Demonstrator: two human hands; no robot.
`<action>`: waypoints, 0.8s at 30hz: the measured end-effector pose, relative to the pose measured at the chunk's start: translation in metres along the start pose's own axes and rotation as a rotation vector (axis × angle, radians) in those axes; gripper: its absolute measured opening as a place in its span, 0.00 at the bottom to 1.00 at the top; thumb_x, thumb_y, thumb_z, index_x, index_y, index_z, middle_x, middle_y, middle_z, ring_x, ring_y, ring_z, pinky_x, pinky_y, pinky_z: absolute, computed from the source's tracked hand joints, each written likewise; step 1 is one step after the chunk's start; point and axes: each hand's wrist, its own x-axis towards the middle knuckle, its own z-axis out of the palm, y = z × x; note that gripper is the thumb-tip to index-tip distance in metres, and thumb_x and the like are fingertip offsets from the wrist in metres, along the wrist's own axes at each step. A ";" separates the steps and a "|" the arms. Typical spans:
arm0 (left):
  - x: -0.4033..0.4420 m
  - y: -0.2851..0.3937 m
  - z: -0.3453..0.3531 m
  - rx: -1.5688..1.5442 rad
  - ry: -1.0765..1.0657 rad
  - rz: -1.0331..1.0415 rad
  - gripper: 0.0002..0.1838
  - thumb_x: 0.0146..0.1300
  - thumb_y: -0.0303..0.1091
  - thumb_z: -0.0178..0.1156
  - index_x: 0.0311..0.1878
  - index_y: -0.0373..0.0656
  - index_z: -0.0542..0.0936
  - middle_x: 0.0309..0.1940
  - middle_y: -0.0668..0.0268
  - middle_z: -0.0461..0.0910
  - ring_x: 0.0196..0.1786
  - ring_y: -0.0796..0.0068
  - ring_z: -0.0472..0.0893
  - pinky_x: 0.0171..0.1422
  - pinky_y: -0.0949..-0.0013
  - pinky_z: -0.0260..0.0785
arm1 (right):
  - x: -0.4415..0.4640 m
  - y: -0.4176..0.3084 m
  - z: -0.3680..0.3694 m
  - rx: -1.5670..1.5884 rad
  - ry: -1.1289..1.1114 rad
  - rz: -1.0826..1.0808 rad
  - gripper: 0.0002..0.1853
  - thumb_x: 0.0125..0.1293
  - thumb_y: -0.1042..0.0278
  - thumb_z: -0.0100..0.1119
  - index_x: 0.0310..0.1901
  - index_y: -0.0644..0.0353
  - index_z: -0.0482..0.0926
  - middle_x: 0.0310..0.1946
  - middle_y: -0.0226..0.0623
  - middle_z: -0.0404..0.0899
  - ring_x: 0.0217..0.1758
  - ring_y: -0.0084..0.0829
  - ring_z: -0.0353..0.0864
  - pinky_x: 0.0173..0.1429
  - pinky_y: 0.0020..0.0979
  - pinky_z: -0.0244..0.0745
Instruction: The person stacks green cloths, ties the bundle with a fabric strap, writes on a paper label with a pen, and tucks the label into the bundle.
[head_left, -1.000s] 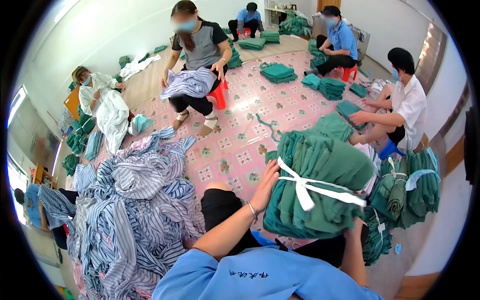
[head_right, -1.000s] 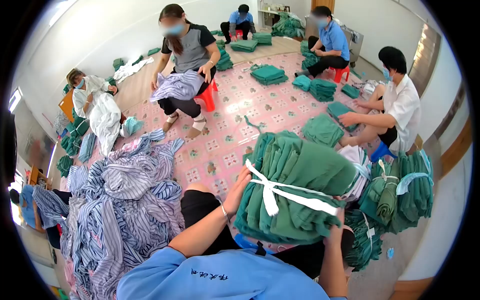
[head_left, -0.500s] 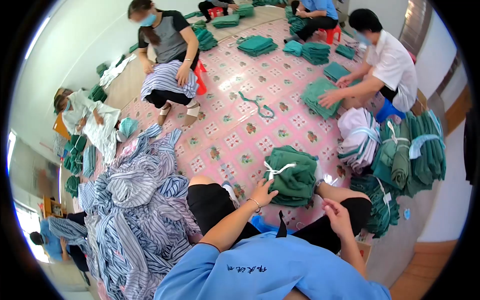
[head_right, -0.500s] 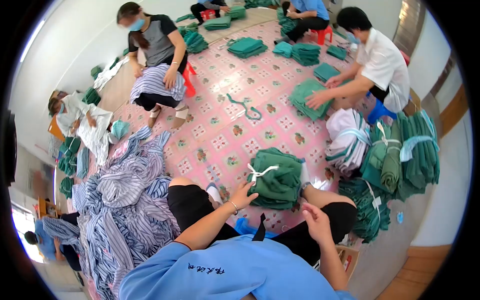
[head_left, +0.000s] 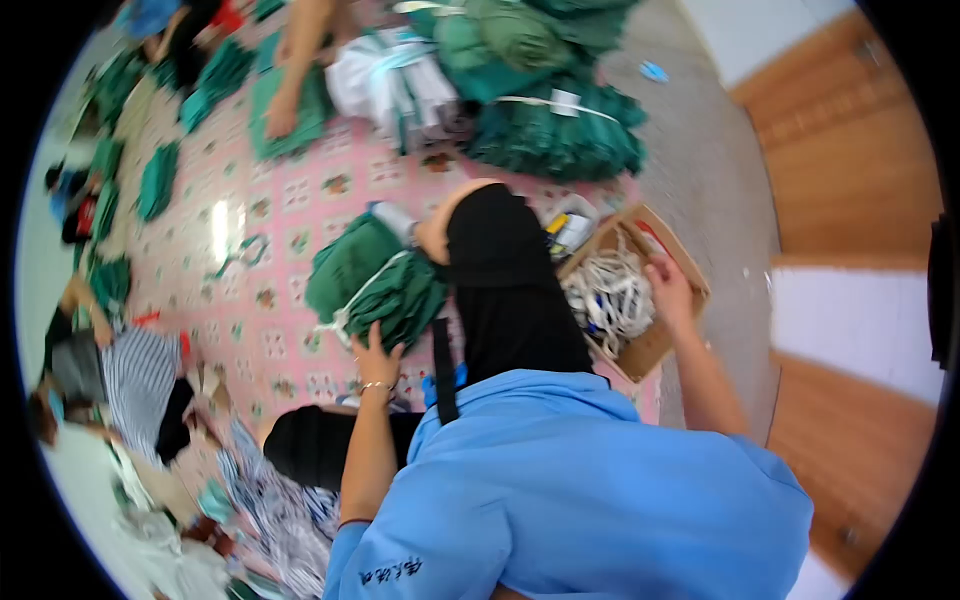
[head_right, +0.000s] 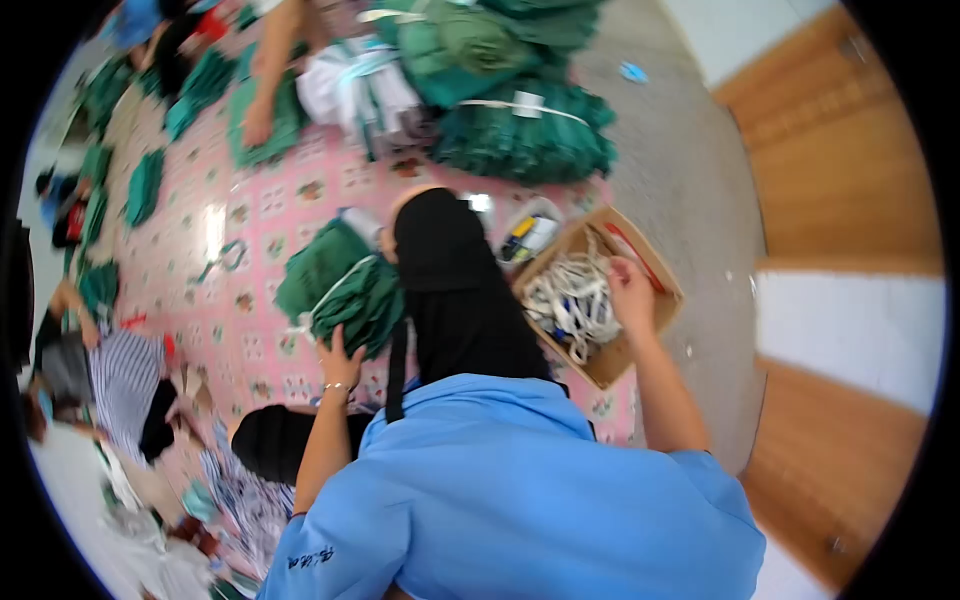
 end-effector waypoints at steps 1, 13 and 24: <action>0.002 -0.007 0.002 0.022 -0.002 0.067 0.45 0.47 0.39 0.72 0.70 0.56 0.61 0.67 0.33 0.49 0.69 0.34 0.54 0.72 0.48 0.52 | -0.013 0.034 -0.005 -0.124 0.039 0.106 0.15 0.63 0.66 0.59 0.49 0.63 0.77 0.40 0.42 0.82 0.44 0.34 0.81 0.49 0.32 0.74; 0.007 0.003 -0.003 0.248 -0.130 -0.006 0.48 0.50 0.39 0.71 0.72 0.58 0.54 0.67 0.32 0.45 0.68 0.31 0.53 0.71 0.48 0.52 | -0.094 0.079 0.042 -0.132 -0.290 0.230 0.27 0.55 0.51 0.65 0.53 0.56 0.76 0.42 0.47 0.80 0.46 0.45 0.80 0.50 0.40 0.74; 0.002 0.009 0.002 0.232 -0.075 0.007 0.46 0.49 0.38 0.70 0.71 0.55 0.56 0.66 0.32 0.45 0.66 0.27 0.54 0.69 0.43 0.52 | -0.049 0.001 0.081 -0.105 -0.331 -0.199 0.15 0.57 0.59 0.63 0.43 0.58 0.81 0.33 0.44 0.80 0.38 0.46 0.79 0.44 0.41 0.74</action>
